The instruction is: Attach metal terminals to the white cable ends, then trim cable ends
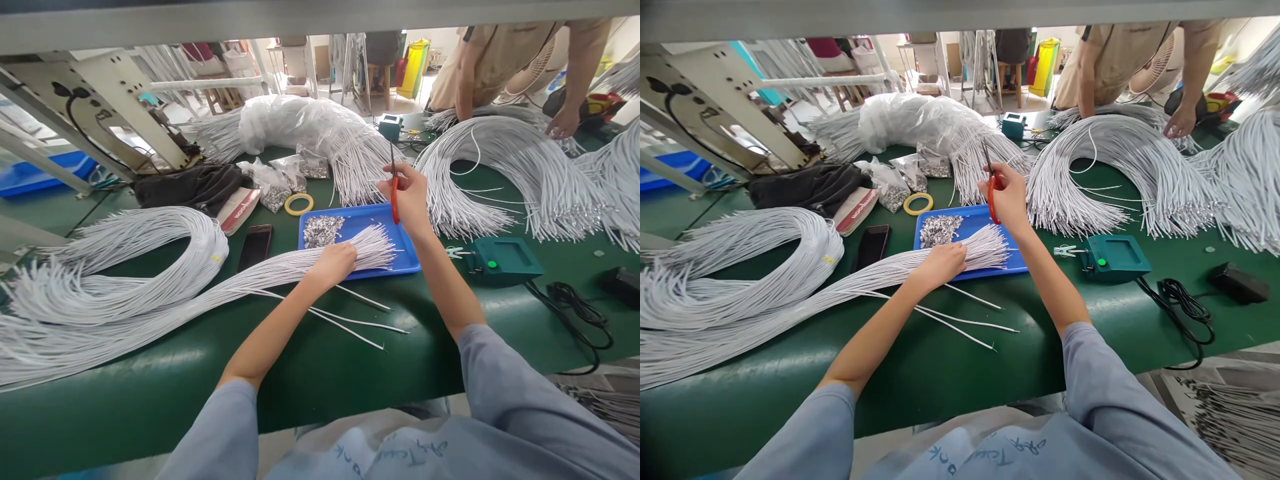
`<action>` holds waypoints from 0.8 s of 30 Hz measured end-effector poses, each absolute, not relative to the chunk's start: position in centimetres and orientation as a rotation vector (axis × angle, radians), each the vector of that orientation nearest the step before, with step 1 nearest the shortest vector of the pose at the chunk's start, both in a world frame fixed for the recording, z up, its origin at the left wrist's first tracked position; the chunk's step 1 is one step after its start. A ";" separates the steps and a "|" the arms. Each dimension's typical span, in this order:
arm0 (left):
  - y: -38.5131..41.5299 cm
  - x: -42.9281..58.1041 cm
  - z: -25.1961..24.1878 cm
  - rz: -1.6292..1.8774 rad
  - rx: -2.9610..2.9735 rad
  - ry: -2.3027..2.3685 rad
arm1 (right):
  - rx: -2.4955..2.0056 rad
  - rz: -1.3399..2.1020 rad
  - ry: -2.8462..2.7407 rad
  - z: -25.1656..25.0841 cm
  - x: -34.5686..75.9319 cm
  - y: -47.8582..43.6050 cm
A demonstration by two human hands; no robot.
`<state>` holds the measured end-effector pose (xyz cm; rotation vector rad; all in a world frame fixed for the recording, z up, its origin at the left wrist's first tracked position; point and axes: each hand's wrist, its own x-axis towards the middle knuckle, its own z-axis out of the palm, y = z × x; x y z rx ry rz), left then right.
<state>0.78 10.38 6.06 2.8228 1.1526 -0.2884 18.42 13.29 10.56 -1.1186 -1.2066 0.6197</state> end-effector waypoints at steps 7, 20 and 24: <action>11.3 -0.3 7.2 -0.145 2.756 1.212 | -1.121 0.591 -1.200 10.7 18.4 13.1; 9.1 -1.9 11.3 0.461 1.775 0.469 | -1.132 0.526 -1.303 9.7 18.6 13.4; 7.9 -1.8 11.9 0.519 1.740 0.425 | -1.080 0.594 -1.229 10.3 18.0 12.7</action>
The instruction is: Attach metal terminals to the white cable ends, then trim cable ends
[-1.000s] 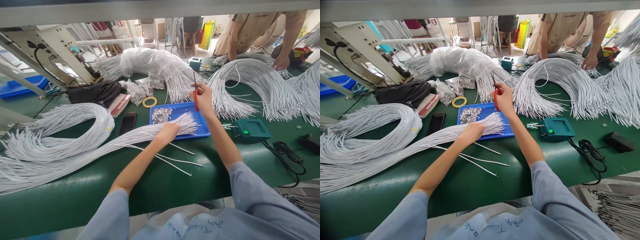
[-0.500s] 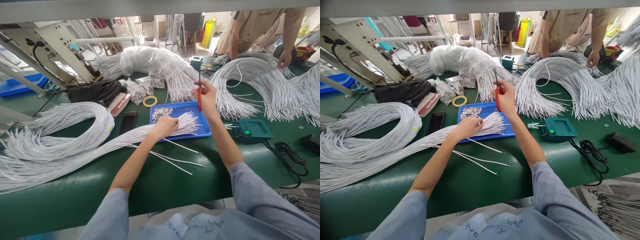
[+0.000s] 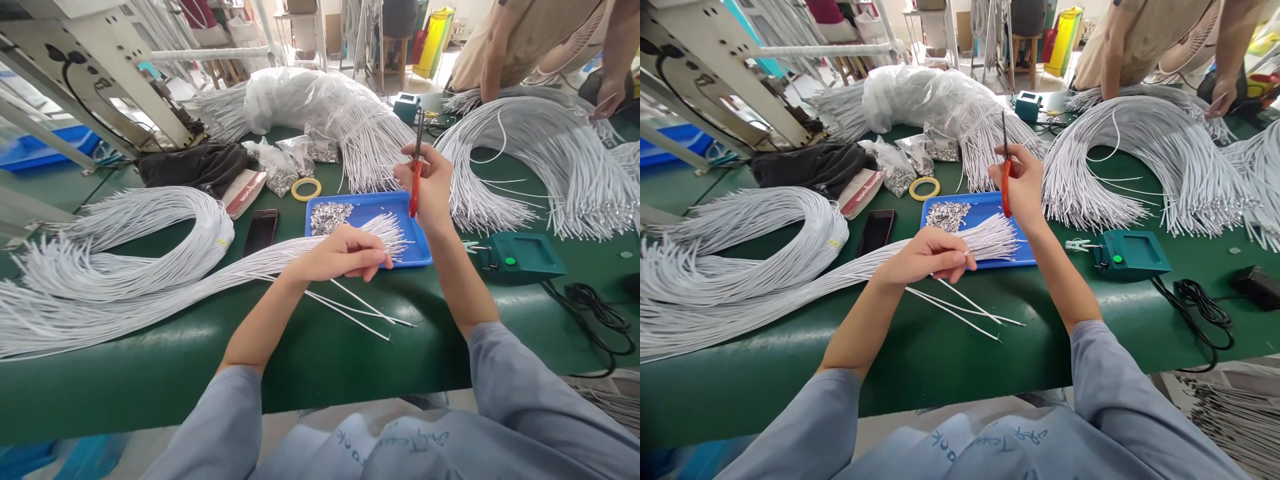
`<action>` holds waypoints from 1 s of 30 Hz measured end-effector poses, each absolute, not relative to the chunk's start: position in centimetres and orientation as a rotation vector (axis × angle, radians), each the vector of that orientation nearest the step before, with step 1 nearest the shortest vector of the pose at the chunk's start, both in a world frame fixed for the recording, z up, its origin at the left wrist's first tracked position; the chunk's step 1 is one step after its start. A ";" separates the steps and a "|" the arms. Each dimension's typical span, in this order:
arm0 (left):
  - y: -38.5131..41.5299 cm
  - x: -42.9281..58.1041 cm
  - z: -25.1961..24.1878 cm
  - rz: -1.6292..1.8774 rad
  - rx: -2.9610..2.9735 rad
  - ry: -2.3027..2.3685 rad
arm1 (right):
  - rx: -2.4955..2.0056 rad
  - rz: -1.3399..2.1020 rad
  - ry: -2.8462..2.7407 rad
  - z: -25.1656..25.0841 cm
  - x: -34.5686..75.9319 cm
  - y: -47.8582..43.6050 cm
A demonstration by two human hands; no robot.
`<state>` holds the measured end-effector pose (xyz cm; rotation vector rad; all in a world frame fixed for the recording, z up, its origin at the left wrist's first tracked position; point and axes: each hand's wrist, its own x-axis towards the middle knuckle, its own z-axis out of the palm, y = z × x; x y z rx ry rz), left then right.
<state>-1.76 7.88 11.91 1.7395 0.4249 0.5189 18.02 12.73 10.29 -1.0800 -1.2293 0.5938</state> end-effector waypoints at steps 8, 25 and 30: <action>8.9 -1.1 10.7 1.350 1.943 0.715 | -0.904 0.924 -1.345 12.3 15.4 8.3; 8.5 -0.8 10.5 1.502 1.814 0.796 | -0.924 0.692 -1.435 12.3 14.2 6.2; 8.4 -1.1 10.8 1.470 1.825 0.799 | -0.896 0.653 -1.369 12.5 14.4 6.3</action>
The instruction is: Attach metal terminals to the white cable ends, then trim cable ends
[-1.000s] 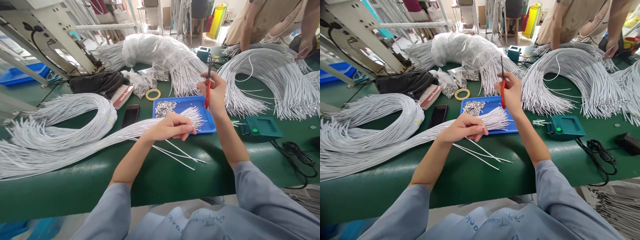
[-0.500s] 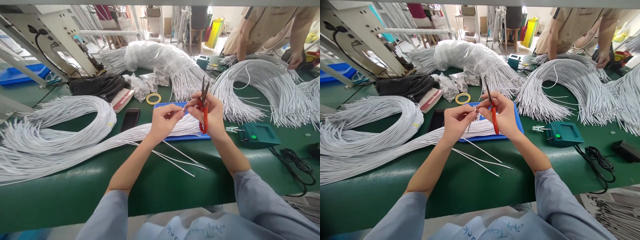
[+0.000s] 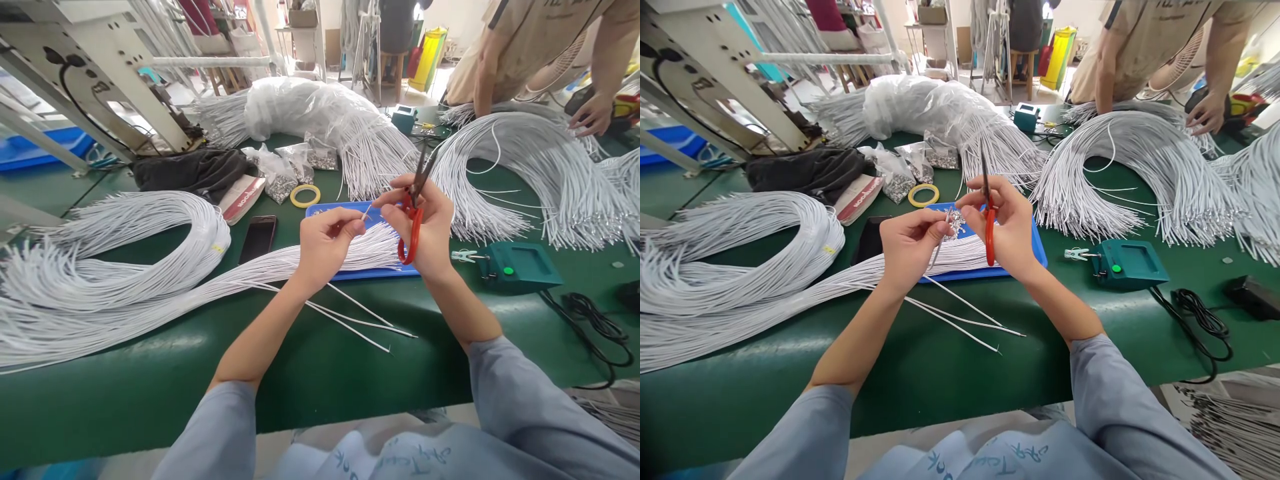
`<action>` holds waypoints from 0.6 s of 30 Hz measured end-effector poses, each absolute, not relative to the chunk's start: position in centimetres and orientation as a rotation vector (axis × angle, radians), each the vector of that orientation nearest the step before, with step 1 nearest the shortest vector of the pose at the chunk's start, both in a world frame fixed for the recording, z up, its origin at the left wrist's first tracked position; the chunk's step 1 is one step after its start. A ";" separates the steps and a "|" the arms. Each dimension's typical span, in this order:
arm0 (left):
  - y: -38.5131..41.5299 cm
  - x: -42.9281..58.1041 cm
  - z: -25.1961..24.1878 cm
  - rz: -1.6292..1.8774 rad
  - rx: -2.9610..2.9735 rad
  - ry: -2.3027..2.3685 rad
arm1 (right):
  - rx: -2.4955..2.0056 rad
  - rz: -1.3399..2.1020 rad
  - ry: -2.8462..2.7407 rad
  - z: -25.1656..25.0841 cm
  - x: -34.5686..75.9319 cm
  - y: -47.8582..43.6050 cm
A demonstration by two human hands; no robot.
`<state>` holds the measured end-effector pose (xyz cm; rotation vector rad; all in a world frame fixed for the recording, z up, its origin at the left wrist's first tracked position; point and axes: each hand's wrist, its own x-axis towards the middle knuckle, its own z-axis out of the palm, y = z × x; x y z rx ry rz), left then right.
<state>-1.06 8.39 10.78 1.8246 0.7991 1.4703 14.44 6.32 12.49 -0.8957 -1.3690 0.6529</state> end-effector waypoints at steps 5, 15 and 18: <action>8.4 -1.2 10.9 1.430 1.801 0.754 | -0.872 0.680 -1.407 12.1 14.4 6.8; 8.3 -1.0 10.6 1.429 1.832 0.706 | -0.827 0.660 -1.481 11.8 14.3 6.8; 8.4 -1.0 10.7 1.413 1.823 0.659 | -0.853 0.638 -1.499 11.8 14.3 6.8</action>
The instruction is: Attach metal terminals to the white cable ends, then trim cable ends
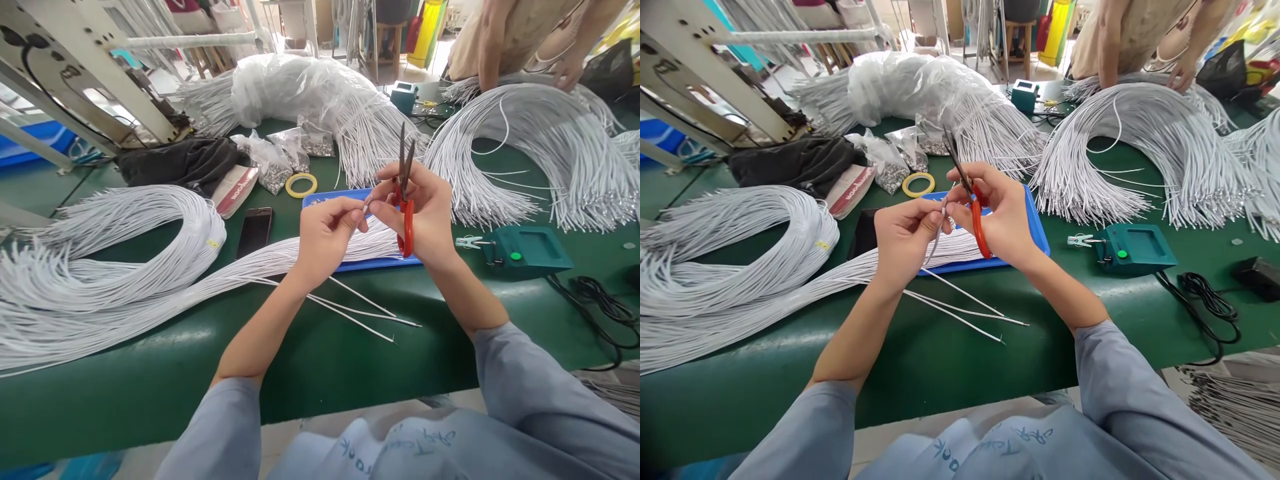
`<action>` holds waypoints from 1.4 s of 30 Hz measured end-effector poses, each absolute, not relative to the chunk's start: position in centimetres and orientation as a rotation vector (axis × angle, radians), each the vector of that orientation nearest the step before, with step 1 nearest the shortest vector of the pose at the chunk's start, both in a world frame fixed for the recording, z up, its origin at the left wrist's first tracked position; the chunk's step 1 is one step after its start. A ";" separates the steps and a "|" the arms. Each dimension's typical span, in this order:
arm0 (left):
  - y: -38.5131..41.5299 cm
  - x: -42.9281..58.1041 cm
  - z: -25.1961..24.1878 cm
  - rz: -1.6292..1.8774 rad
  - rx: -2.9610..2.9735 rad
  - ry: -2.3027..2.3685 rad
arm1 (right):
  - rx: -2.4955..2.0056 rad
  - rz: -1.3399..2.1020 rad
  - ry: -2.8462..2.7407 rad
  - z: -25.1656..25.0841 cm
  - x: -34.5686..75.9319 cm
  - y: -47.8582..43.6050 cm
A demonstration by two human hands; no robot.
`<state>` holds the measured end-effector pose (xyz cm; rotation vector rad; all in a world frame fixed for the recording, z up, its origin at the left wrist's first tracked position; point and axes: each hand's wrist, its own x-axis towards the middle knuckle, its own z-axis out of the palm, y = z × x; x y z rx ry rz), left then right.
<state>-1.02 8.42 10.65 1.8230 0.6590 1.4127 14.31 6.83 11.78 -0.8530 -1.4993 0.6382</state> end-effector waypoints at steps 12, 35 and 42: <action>8.5 -1.1 11.0 1.362 1.797 0.613 | -0.870 0.615 -1.509 11.8 14.2 6.8; 8.5 -2.1 11.1 1.735 1.886 0.771 | -0.955 0.493 -1.608 11.4 14.8 7.6; 8.4 -2.2 11.1 1.720 2.021 0.792 | -0.974 0.194 -1.817 11.4 14.5 6.9</action>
